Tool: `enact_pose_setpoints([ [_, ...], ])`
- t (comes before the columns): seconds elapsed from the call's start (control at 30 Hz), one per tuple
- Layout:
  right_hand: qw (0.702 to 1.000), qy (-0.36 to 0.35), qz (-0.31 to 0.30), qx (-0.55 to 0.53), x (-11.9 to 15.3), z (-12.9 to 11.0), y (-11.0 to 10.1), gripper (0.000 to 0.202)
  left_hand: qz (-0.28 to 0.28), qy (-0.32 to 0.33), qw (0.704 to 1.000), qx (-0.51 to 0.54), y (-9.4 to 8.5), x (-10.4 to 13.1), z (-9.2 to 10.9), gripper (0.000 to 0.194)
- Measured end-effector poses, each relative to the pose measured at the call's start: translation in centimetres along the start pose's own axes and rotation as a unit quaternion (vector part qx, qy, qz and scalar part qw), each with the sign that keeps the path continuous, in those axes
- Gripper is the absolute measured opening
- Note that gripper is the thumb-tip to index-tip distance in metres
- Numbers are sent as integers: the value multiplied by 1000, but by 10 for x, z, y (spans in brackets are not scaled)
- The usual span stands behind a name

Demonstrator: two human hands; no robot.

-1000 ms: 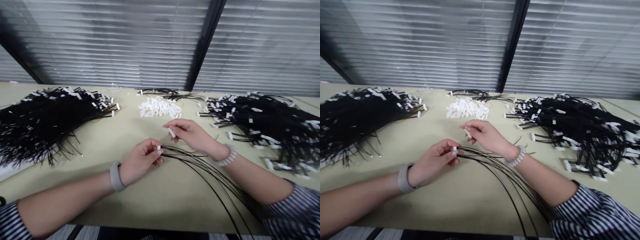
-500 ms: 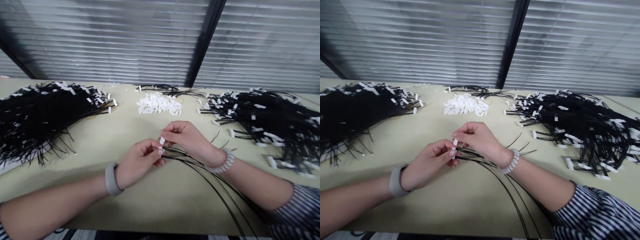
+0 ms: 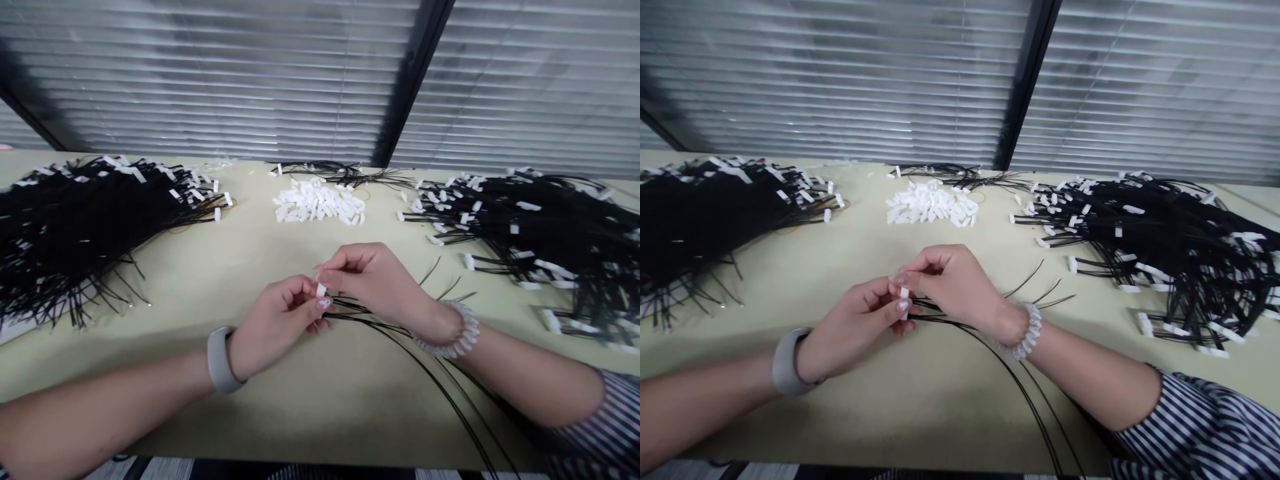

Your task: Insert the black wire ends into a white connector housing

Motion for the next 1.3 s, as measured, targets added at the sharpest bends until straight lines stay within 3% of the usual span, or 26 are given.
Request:
enact_pose_setpoints([
  [0.23, 988, -39, 1, 150, 3, -4, -2, 19, -37, 41, 998, -26, -1, 1, -6, 16],
  [0.33, 965, -31, -116, 235, 2, -12, -17, 22, -36, 48, 998, 0, -2, 2, -7, 17],
  [0.4, 924, -39, -215, 313, 4, -19, -27, 26, -43, 65, 997, 16, -2, 3, -6, 17],
  [0.53, 864, -106, -279, 405, 13, -36, -37, 25, -44, 84, 995, 30, -4, 3, -6, 18],
  [0.73, 815, -161, -231, 507, 22, -44, -32, 26, -45, 79, 995, 45, -4, 4, -5, 23],
  [0.9, 673, -244, -134, 685, 31, -40, -29, 13, -48, 51, 993, 93, -3, 2, -6, 24],
  [0.93, 659, -243, -103, 704, 30, -40, -30, 14, -50, 48, 992, 106, -3, 2, -6, 24],
  [1.0, 675, -238, -14, 698, 25, -40, -36, 14, -55, 41, 989, 132, -3, 0, -8, 24],
  [1.03, 713, -242, 37, 657, 21, -41, -40, 13, -56, 35, 987, 145, -4, -1, -9, 23],
  [1.13, 894, -242, 164, 340, 9, -48, -56, 13, -62, 11, 984, 169, -5, -2, -11, 22],
  [1.17, 933, -226, 192, 204, 5, -51, -61, 15, -66, 6, 983, 170, -5, -2, -12, 21],
  [1.23, 952, -188, 242, -1, 3, -56, -69, 19, -73, 2, 983, 169, -6, -3, -13, 21],
  [1.3, 942, -167, 283, -70, 4, -61, -71, 23, -79, -2, 983, 168, -6, -3, -14, 21],
])
Point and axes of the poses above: each hand's wrist, its own x-axis away from the middle knuckle, its own y-axis out of the palm, z = x × y, the point moved 1 cm from there along -x, towards the middle knuckle, and after that the axes turned 6 degrees about -y, right-handed, at the moved point
